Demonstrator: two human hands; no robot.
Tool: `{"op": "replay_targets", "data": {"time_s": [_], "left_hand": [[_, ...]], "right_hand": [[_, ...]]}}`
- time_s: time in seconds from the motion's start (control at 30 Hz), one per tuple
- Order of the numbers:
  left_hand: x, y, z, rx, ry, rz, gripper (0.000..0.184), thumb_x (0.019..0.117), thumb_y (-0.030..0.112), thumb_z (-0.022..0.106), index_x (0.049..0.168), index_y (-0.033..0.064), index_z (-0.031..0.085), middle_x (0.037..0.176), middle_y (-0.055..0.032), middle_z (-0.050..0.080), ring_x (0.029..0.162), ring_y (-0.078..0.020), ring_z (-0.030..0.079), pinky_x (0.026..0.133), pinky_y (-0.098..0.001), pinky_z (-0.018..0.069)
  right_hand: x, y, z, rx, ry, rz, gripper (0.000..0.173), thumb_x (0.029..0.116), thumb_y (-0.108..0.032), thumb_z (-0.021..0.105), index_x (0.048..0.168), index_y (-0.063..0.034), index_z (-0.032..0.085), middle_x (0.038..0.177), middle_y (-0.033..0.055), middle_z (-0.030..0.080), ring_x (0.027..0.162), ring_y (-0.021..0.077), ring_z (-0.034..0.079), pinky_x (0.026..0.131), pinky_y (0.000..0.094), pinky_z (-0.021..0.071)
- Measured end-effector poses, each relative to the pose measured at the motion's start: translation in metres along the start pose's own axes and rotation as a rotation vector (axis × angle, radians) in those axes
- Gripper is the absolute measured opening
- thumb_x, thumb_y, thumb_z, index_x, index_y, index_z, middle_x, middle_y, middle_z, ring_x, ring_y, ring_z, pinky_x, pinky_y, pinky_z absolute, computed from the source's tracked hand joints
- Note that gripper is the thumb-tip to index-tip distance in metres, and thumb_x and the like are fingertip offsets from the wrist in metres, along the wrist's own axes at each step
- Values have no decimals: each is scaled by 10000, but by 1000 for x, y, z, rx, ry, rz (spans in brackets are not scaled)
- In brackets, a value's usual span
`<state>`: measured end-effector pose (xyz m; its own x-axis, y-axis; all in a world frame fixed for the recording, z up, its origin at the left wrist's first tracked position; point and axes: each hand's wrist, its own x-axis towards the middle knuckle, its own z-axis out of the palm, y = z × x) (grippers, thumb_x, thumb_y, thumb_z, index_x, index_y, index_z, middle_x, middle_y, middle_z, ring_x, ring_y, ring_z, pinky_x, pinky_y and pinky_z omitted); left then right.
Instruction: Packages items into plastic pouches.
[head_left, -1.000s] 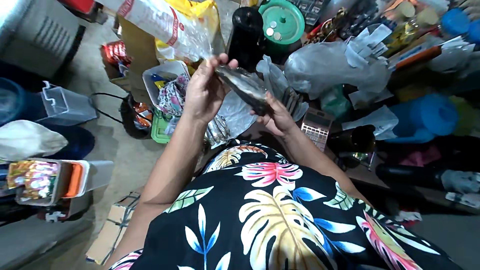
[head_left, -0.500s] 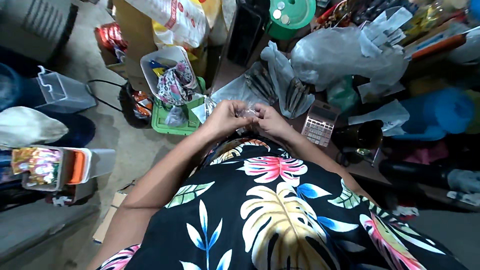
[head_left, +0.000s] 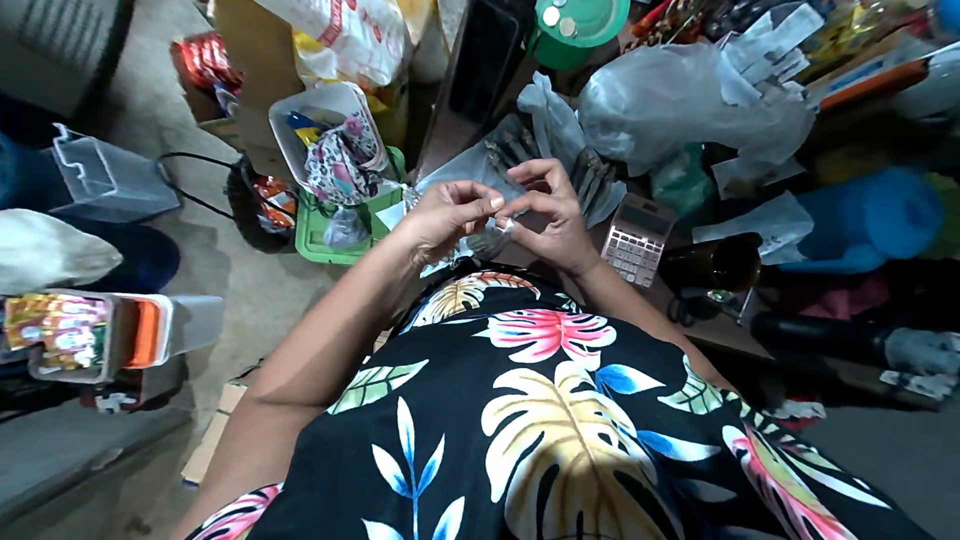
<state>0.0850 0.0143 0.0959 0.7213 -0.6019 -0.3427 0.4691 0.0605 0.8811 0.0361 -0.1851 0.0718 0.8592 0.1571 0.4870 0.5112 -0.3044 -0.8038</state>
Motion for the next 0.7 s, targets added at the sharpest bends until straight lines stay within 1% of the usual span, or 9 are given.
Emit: {"op": "replay_targets", "data": {"time_s": [0.13, 0.2, 0.23, 0.33, 0.4, 0.5, 0.6, 0.67, 0.7], "left_hand": [[-3, -1, 4, 83, 86, 94, 76, 931, 8, 674, 945, 82, 683, 837, 59, 681, 750, -15, 626, 724, -199, 542], [-4, 0, 6, 106, 104, 111, 79, 923, -10, 684, 953, 63, 680, 842, 45, 684, 755, -31, 645, 742, -218, 564], [-3, 0, 7, 118, 109, 114, 79, 921, -14, 683, 955, 58, 682, 842, 44, 688, 751, -30, 645, 738, -218, 564], [-1, -1, 8, 175, 113, 123, 57, 922, 1, 691, 964, 39, 688, 840, 40, 683, 750, -24, 634, 743, -213, 552], [1, -3, 11, 230, 127, 186, 59, 912, 15, 711, 968, 26, 694, 848, 23, 693, 762, -29, 645, 762, -221, 559], [1, -6, 15, 513, 197, 469, 95, 923, 91, 731, 991, 25, 730, 933, -26, 744, 827, -46, 694, 807, -240, 581], [3, -9, 17, 906, 305, 882, 122, 959, 71, 672, 963, -25, 747, 940, -161, 732, 899, -222, 704, 853, -346, 570], [5, -9, 13, 1086, 354, 1039, 127, 978, 68, 655, 954, -6, 756, 954, -177, 733, 921, -292, 696, 852, -387, 554], [6, -9, 11, 1161, 355, 1090, 128, 986, 67, 646, 955, 5, 753, 946, -176, 729, 909, -309, 689, 833, -400, 544]], "right_hand": [[14, -15, 2, -109, -66, 200, 188, 814, -198, 742, 746, -49, 650, 1216, 176, 622, 1183, 243, 567, 1002, 373, 462], [21, -21, 1, -79, -153, 406, 171, 850, -150, 665, 748, -30, 598, 1219, 144, 603, 1147, 170, 568, 919, 301, 489], [24, -22, 0, -22, -198, 510, 167, 883, -144, 629, 775, -23, 587, 1229, 131, 584, 1124, 141, 560, 882, 284, 487], [26, -20, -4, 148, -235, 734, 195, 953, -141, 562, 919, 24, 662, 1228, 122, 574, 1101, 134, 561, 914, 312, 490], [26, -17, -5, 211, -211, 827, 224, 961, -157, 528, 1005, 3, 680, 1201, 87, 595, 1055, 110, 585, 878, 294, 518], [34, -22, -10, 397, -142, 1050, 250, 996, -207, 485, 1068, -74, 684, 1084, 18, 669, 1029, 117, 620, 891, 347, 523], [33, -20, -16, 699, -50, 1114, 231, 1036, -236, 487, 1114, -129, 676, 1060, -4, 698, 1036, 126, 639, 912, 355, 528], [28, -17, -18, 775, -60, 1026, 272, 1062, -205, 501, 1255, -83, 647, 1267, 18, 679, 1189, 129, 611, 1017, 367, 499], [27, -18, -16, 736, -56, 970, 280, 1063, -182, 507, 1284, -60, 630, 1328, 28, 657, 1199, 116, 609, 996, 338, 509]]}}
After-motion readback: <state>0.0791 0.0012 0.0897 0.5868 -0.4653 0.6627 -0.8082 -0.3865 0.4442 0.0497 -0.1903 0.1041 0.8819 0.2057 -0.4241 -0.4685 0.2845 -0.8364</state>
